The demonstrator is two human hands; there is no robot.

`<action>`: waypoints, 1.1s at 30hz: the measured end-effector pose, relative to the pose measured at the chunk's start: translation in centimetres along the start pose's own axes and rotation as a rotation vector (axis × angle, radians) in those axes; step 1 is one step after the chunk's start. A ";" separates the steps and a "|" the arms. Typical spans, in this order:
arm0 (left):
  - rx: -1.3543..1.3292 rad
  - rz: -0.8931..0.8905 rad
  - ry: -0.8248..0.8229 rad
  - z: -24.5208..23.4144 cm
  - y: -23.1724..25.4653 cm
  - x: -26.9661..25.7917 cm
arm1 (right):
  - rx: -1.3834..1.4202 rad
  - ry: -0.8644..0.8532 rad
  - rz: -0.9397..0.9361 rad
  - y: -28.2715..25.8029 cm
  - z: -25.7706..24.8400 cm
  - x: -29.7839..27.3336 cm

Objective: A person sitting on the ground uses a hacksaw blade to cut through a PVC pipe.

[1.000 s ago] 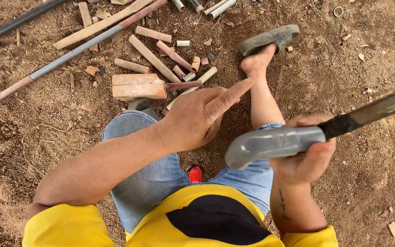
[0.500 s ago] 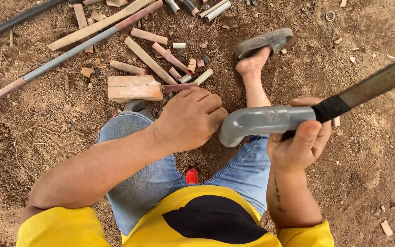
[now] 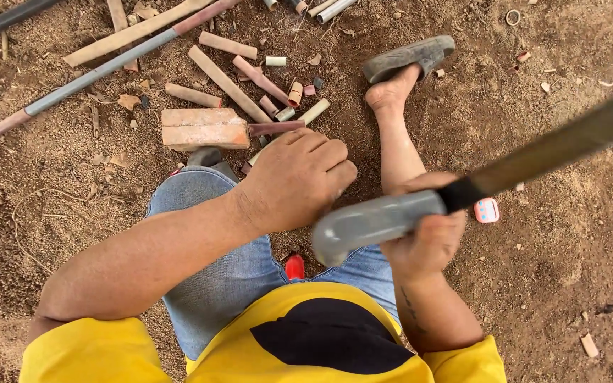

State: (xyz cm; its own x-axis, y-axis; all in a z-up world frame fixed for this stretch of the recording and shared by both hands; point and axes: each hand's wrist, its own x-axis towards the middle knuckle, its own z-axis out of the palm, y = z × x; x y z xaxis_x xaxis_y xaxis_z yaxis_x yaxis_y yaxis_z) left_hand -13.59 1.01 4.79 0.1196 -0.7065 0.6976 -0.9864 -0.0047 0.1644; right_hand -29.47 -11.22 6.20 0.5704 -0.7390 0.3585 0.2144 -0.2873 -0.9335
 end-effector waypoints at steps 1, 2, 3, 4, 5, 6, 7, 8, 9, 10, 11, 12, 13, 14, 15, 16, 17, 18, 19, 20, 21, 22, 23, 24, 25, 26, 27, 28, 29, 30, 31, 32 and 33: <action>0.001 0.000 0.000 -0.1 -0.1 0.0 | 0.000 -0.001 0.000 -0.6 -0.3 0.6; -0.002 -0.010 0.023 -0.2 -0.1 -0.1 | -0.054 0.049 -0.072 -1.2 -0.5 1.1; -0.004 -0.019 0.045 -0.3 -0.2 -0.1 | -0.108 0.098 -0.143 -1.8 -0.8 1.7; -0.003 -0.016 0.046 -0.6 -0.2 -0.1 | -0.108 0.100 -0.145 -1.8 -1.3 2.2; -0.039 -0.024 0.023 -0.8 -0.2 0.0 | -0.003 0.046 -0.100 -1.9 -1.8 2.7; -0.075 -0.031 0.001 -1.0 -0.2 0.1 | 0.101 -0.009 -0.056 -1.9 -2.4 3.2; -0.076 -0.028 0.003 -1.2 -0.2 0.2 | 0.100 -0.008 -0.060 -1.2 -2.7 3.2; -0.112 -0.041 -0.028 -1.3 -0.2 0.2 | 0.146 -0.012 -0.031 -0.6 -2.9 3.0; -0.149 -0.053 -0.059 -1.5 -0.2 0.3 | 0.192 -0.016 -0.001 0.1 -3.2 2.9; -0.148 -0.054 -0.060 -1.3 -0.3 0.2 | 0.194 -0.017 -0.001 0.9 -3.0 2.6; -0.380 -0.187 -0.013 -1.2 -0.5 0.1 | 0.278 -0.023 0.041 1.7 -2.9 2.3; -0.611 -0.316 0.033 -1.1 -0.7 0.1 | 0.364 -0.024 0.081 2.6 -2.7 2.0; -0.611 -0.312 0.029 -1.5 -1.1 0.3 | 0.367 -0.020 0.080 2.8 -2.2 1.8; -0.706 -0.421 0.043 -2.0 -1.4 0.6 | 0.359 -0.050 0.108 3.1 -1.7 1.5; -0.801 -0.531 0.055 -2.5 -1.8 0.9 | 0.351 -0.080 0.136 3.4 -1.2 1.2; -0.803 -0.527 0.051 -2.7 -1.8 0.9 | 0.351 -0.075 0.134 3.7 -0.8 1.0; -0.864 -0.562 -0.034 -2.8 -1.8 1.0 | 0.365 -0.092 0.118 4.1 -0.3 0.9; -0.924 -0.597 -0.119 -3.0 -1.8 1.1 | 0.377 -0.112 0.103 4.4 0.2 0.7; -0.926 -0.595 -0.122 -3.0 -1.6 1.3 | 0.377 -0.109 0.102 4.7 0.1 0.7; -0.957 -0.594 -0.183 -3.0 -1.4 1.3 | 0.358 -0.126 0.101 4.9 0.1 0.5; -0.988 -0.593 -0.244 -3.0 -1.2 1.4 | 0.340 -0.143 0.101 5.2 0.1 0.3; -0.990 -0.594 -0.246 -3.3 -1.2 1.7 | 0.339 -0.141 0.102 5.4 0.1 0.2; -1.003 -0.608 -0.322 -3.5 -1.2 1.9 | 0.339 -0.136 0.115 5.6 0.2 0.1; -1.014 -0.620 -0.397 -3.8 -1.2 2.2 | 0.340 -0.132 0.126 5.8 0.3 0.0; -1.015 -0.620 -0.397 -3.9 -1.3 2.4 | 0.339 -0.132 0.126 6.2 0.2 -0.1; -0.953 -0.565 -0.513 -4.0 -1.4 2.6 | 0.344 -0.151 0.126 6.5 0.1 -0.2; -0.888 -0.509 -0.626 -4.2 -1.5 2.8 | 0.349 -0.170 0.125 6.8 0.1 -0.3; -0.887 -0.511 -0.626 -4.0 -1.5 2.7 | 0.351 -0.171 0.127 6.8 0.2 -0.3; -0.823 -0.527 -0.635 -3.8 -1.5 2.6 | 0.339 -0.191 0.128 6.8 0.2 -0.4; -0.758 -0.542 -0.644 -3.5 -1.5 2.6 | 0.327 -0.209 0.127 6.8 0.3 -0.4; -0.757 -0.542 -0.644 -3.3 -2.2 2.2 | 0.329 -0.210 0.126 6.7 0.2 -0.4; -0.721 -0.563 -0.590 -3.1 -3.0 1.9 | 0.324 -0.243 0.126 6.5 0.2 -0.5; -0.685 -0.583 -0.536 -2.8 -3.7 1.5 | 0.319 -0.277 0.125 6.3 0.1 -0.6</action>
State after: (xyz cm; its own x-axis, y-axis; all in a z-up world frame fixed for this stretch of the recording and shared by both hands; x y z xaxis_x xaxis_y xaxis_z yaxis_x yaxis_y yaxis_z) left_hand -9.42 1.99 7.20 0.3255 -0.9455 0.0097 -0.4968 -0.1623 0.8525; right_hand -28.39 -12.46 0.12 0.7892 -0.5524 0.2685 0.3397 0.0284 -0.9401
